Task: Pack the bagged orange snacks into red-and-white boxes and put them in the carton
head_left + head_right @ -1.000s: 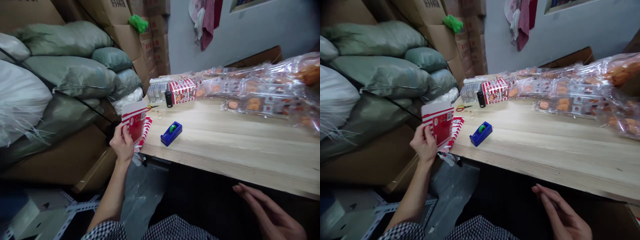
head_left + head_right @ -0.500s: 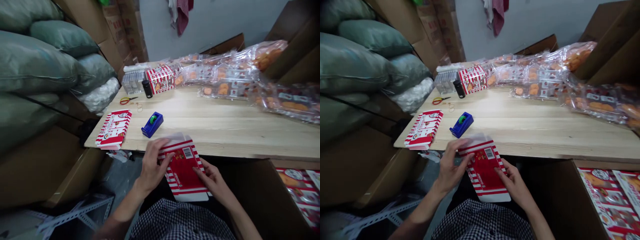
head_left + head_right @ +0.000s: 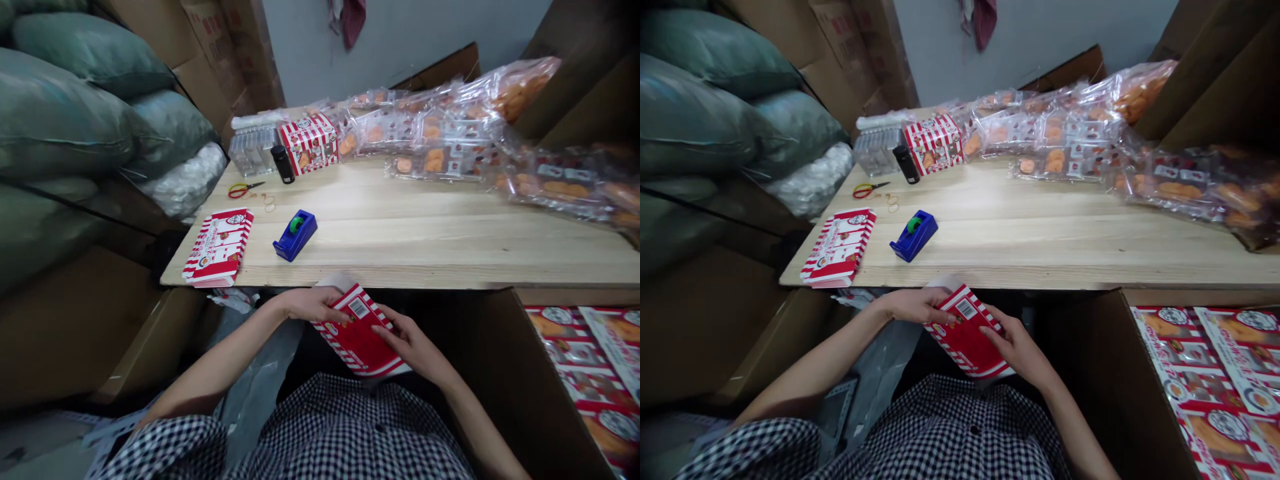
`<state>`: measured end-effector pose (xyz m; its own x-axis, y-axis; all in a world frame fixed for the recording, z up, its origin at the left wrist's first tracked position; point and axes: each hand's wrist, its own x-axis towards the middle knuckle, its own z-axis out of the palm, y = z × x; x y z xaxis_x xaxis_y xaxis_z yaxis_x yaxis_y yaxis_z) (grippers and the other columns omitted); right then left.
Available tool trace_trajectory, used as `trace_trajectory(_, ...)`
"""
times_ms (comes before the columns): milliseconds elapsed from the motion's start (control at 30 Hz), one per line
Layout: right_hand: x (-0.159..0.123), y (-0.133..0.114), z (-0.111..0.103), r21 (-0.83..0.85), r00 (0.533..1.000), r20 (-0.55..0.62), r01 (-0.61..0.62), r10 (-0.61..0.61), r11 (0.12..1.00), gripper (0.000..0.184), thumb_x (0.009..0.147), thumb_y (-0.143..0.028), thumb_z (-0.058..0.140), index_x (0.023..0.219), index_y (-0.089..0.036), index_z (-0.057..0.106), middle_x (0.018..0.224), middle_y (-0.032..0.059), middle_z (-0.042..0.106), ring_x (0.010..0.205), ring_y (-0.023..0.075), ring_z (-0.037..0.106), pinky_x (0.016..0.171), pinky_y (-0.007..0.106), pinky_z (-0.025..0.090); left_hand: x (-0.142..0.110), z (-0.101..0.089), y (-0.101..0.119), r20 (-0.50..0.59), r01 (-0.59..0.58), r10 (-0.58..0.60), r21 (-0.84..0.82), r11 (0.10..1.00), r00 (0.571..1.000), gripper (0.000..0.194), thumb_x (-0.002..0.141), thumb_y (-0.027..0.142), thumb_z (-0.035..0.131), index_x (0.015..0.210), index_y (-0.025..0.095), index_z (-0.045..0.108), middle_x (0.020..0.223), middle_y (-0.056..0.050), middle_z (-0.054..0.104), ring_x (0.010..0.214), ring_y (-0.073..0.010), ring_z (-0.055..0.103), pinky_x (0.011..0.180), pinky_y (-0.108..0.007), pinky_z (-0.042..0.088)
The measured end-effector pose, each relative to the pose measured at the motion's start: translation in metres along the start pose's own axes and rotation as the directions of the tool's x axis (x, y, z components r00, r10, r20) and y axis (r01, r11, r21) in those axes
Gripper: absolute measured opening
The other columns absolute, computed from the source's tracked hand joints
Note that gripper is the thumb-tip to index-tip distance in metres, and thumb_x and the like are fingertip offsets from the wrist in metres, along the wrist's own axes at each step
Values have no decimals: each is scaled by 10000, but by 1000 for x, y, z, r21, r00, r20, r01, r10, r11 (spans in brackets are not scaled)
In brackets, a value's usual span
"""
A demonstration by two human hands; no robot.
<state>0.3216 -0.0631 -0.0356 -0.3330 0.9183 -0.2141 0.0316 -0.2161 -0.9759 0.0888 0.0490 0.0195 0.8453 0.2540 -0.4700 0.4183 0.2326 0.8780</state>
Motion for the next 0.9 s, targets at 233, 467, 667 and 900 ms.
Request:
trace_trajectory(233, -3, 16, 23, -447, 986, -148, -3, -71, 894, 1273, 652, -509, 859, 1594, -310, 27, 1471, 145, 426, 1346, 357, 459, 1080, 556, 417, 25, -4, 3, -153, -5, 12, 46, 999, 988, 214, 840, 271, 620, 1019, 200, 715, 968, -53, 770, 854, -212, 706, 808, -339, 560)
trace_trajectory(467, 8, 30, 55, -783, 902, -368, -170, -225, 599, 1438, 547, -501, 901, 1594, -244, -51, 1475, 251, 289, 1298, 517, 394, 966, 673, 410, 44, 0, 9, -153, 59, -34, 161, 985, 988, 196, 812, 180, 515, 918, 154, 678, 727, -54, 708, 632, -179, 649, 627, -299, 525)
trace_trajectory(667, 12, 17, 50, -597, 902, -393, -101, -180, 796, 1134, 763, -351, 734, 1592, -312, -39, 1235, 126, 489, 1065, 343, 600, 839, 491, 550, 46, 15, 31, -381, -40, 330, 600, 799, 864, 252, 939, 285, 472, 779, 150, 612, 751, -71, 673, 692, -175, 621, 683, -314, 515)
trace_trajectory(900, 14, 25, 33, -250, 802, -590, -73, -92, 966, 1070, 770, -356, 717, 1600, -295, 44, 1028, 34, 544, 764, 189, 614, 691, 349, 579, 33, 60, -11, -731, 5, 648, 664, 748, 212, 528, 957, 339, 559, 1448, 228, 399, 1505, -137, 459, 1402, -257, 428, 1158, -480, 365)
